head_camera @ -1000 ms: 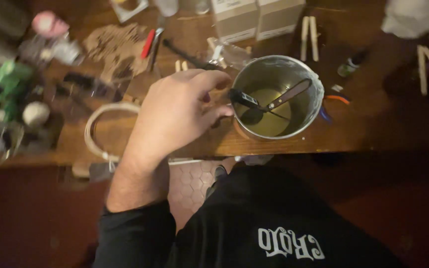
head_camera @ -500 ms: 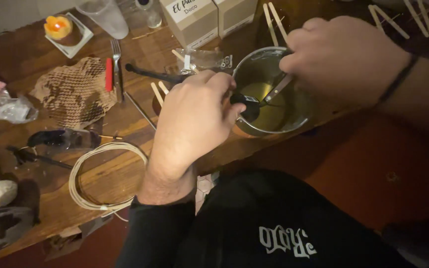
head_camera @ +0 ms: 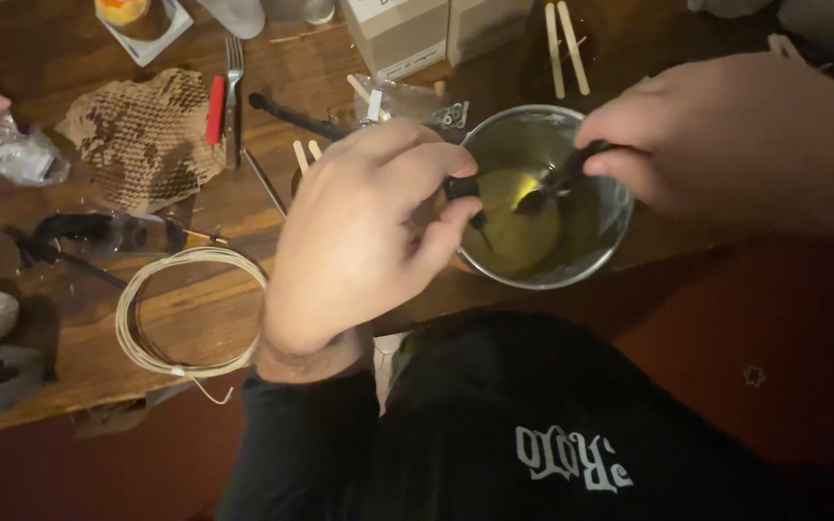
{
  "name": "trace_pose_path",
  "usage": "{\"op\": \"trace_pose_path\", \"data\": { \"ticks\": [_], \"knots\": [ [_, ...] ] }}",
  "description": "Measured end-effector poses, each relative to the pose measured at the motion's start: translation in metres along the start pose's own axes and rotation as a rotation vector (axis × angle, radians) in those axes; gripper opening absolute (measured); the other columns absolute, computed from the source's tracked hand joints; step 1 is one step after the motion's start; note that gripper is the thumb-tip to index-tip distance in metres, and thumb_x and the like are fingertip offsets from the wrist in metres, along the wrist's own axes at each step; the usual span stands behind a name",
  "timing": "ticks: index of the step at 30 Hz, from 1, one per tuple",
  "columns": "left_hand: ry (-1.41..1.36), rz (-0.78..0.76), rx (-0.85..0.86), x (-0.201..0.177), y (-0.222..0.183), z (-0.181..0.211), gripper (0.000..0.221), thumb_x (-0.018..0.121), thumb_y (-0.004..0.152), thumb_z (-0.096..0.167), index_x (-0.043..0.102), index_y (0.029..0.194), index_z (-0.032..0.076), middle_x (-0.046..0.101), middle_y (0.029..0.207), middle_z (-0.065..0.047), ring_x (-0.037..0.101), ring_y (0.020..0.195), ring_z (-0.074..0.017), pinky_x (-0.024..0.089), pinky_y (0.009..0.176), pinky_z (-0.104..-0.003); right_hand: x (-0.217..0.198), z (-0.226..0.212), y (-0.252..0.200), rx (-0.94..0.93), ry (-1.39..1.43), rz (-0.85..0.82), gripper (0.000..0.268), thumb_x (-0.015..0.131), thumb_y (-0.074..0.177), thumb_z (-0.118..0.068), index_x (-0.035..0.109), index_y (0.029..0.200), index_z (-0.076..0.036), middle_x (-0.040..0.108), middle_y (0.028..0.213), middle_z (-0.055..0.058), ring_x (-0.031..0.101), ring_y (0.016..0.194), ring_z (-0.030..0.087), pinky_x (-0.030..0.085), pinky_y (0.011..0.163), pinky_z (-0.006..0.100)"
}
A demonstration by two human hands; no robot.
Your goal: Scenting and stirring melted candle wax in a metal pitcher at a workbench
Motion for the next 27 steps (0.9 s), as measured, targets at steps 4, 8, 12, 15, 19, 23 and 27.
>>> {"op": "trace_pose_path", "data": {
  "ticks": [4,8,12,15,19,23,27],
  "knots": [
    [0.068,0.041,-0.022,0.001,0.000,-0.003,0.019,0.074,0.095,0.016,0.069,0.108,0.004,0.068,0.103,-0.011,0.067,0.093,-0.0333,0.054,0.076,-0.048,0.004,0.003,-0.014,-0.062,-0.080,0.333,0.019,0.060,0.105,-0.037,0.065,0.088,-0.029,0.064,0.081,-0.009,0.070,0.082,0.021,0.051,0.062,0.035],
    [0.092,0.039,-0.034,0.007,0.002,-0.006,0.019,0.075,0.095,0.017,0.067,0.108,0.006,0.067,0.100,-0.010,0.067,0.091,-0.0342,0.054,0.074,-0.049,-0.009,-0.014,-0.009,-0.104,0.131,0.432,0.011,0.067,0.100,-0.030,0.074,0.101,-0.021,0.074,0.089,0.002,0.073,0.085,0.026,0.054,0.069,0.038],
    [0.093,0.043,-0.017,0.007,0.005,-0.007,0.018,0.076,0.093,0.014,0.067,0.104,0.004,0.066,0.094,-0.009,0.066,0.086,-0.0338,0.054,0.070,-0.049,-0.006,-0.026,-0.012,-0.187,0.347,0.360,0.015,0.068,0.095,-0.029,0.074,0.102,-0.018,0.076,0.091,0.000,0.071,0.080,0.025,0.053,0.066,0.040],
    [0.070,0.034,0.001,0.009,0.007,-0.005,0.016,0.075,0.092,0.011,0.067,0.101,0.002,0.065,0.093,-0.011,0.066,0.084,-0.0337,0.054,0.068,-0.048,0.003,-0.023,-0.017,-0.108,0.267,0.240,0.012,0.063,0.094,-0.036,0.072,0.092,-0.028,0.074,0.080,-0.008,0.071,0.078,0.022,0.051,0.060,0.039],
    [0.044,0.058,0.045,0.008,0.009,-0.002,0.014,0.073,0.093,0.010,0.065,0.100,0.000,0.063,0.093,-0.013,0.065,0.084,-0.0347,0.055,0.070,-0.047,0.004,-0.007,-0.024,-0.019,0.121,0.312,0.018,0.060,0.106,-0.036,0.065,0.092,-0.026,0.064,0.072,-0.004,0.064,0.069,0.022,0.045,0.052,0.036],
    [0.051,0.061,0.049,0.011,0.009,-0.002,0.016,0.074,0.093,0.012,0.065,0.102,0.002,0.064,0.097,-0.014,0.065,0.085,-0.0368,0.055,0.072,-0.049,-0.004,-0.022,-0.012,-0.077,0.039,0.464,0.007,0.069,0.104,-0.031,0.071,0.098,-0.028,0.071,0.084,-0.012,0.072,0.085,0.017,0.050,0.068,0.030],
    [0.074,0.060,0.022,0.010,0.007,-0.005,0.018,0.075,0.092,0.014,0.066,0.104,0.003,0.065,0.096,-0.013,0.066,0.086,-0.0362,0.055,0.071,-0.049,0.000,-0.030,-0.010,-0.071,0.246,0.333,0.018,0.064,0.095,-0.036,0.076,0.102,-0.024,0.077,0.092,-0.004,0.073,0.084,0.022,0.053,0.064,0.037]
  ]
}}
Point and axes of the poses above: each hand's wrist, its own y-axis towards the middle knuckle, its own x-axis out of the palm, z = x × y, the point moved 7 cm from there along y, towards the middle knuckle
